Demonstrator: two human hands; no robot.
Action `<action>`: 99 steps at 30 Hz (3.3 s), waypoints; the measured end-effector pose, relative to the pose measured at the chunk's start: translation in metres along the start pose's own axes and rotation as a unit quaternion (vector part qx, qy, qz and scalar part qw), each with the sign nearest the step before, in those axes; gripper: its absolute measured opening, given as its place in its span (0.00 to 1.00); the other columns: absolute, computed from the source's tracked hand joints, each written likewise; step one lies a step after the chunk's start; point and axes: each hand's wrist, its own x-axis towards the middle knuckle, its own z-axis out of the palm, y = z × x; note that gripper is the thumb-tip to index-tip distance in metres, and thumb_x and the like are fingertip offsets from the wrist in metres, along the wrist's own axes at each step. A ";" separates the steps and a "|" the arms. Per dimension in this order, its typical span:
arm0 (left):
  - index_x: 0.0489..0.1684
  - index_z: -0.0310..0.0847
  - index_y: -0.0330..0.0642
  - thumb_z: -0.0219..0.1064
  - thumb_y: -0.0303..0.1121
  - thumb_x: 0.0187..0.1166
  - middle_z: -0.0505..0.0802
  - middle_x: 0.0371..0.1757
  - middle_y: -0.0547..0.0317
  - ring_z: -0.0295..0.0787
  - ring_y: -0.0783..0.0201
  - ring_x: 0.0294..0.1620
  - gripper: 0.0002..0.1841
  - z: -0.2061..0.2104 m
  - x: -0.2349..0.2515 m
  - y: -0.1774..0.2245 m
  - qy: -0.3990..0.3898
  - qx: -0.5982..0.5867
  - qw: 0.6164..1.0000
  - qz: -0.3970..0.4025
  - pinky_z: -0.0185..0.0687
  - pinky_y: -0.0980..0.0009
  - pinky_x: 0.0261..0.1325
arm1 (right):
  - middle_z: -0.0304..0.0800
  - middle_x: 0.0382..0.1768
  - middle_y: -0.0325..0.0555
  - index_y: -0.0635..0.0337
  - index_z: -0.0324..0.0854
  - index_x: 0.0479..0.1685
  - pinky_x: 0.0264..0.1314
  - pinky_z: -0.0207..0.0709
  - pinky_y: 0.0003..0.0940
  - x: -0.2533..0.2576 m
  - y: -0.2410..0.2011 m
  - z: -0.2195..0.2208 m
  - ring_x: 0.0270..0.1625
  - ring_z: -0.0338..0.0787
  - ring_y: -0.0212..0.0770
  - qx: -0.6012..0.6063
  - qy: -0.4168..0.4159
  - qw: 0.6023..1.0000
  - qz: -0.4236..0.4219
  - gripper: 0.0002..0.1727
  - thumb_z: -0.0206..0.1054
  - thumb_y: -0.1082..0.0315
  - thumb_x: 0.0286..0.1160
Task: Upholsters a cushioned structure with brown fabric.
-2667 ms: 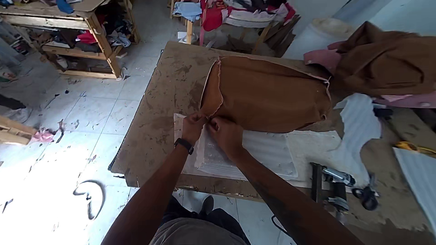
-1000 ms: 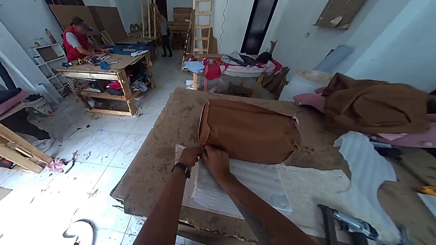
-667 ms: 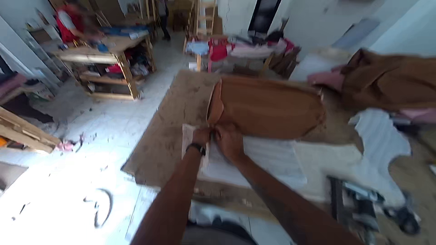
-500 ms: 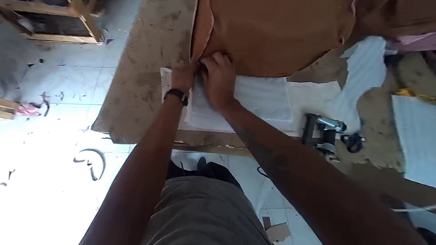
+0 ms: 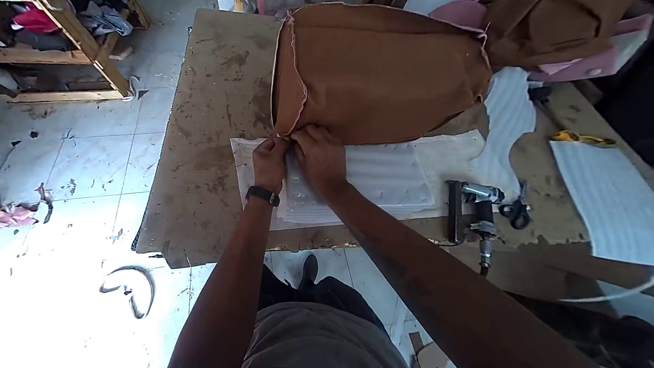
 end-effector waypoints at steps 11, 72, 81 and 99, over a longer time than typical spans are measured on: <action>0.37 0.88 0.36 0.68 0.33 0.83 0.91 0.29 0.54 0.87 0.62 0.29 0.09 -0.013 -0.002 -0.011 -0.014 0.011 1.000 0.016 0.86 0.64 0.36 | 0.92 0.44 0.40 0.51 0.91 0.40 0.49 0.86 0.42 0.005 -0.014 0.002 0.49 0.91 0.42 0.011 -0.042 0.999 0.009 0.09 0.64 0.67 0.79; 0.37 0.86 0.42 0.71 0.42 0.82 0.91 0.22 0.63 0.88 0.67 0.19 0.12 -0.037 0.029 0.016 -0.141 0.205 0.967 -0.053 0.90 0.65 0.27 | 0.94 0.44 0.45 0.57 0.77 0.65 0.27 0.89 0.37 -0.027 0.008 -0.231 0.25 0.90 0.41 0.270 -0.208 0.874 0.347 0.16 0.57 0.62 0.86; 0.39 0.88 0.49 0.68 0.45 0.81 0.91 0.26 0.66 0.89 0.67 0.25 0.11 -0.041 0.031 0.018 -0.165 0.227 0.956 -0.087 0.89 0.59 0.33 | 0.97 0.46 0.46 0.56 0.86 0.50 0.23 0.88 0.38 0.024 -0.040 -0.126 0.21 0.90 0.43 0.182 -0.259 0.830 0.459 0.12 0.59 0.61 0.89; 0.37 0.87 0.52 0.68 0.48 0.81 0.90 0.27 0.67 0.88 0.66 0.28 0.12 -0.044 0.037 0.023 -0.188 0.265 0.941 -0.094 0.86 0.58 0.33 | 0.96 0.44 0.46 0.57 0.83 0.54 0.22 0.89 0.37 0.036 -0.051 -0.110 0.20 0.90 0.42 0.168 -0.233 0.823 0.490 0.11 0.59 0.61 0.89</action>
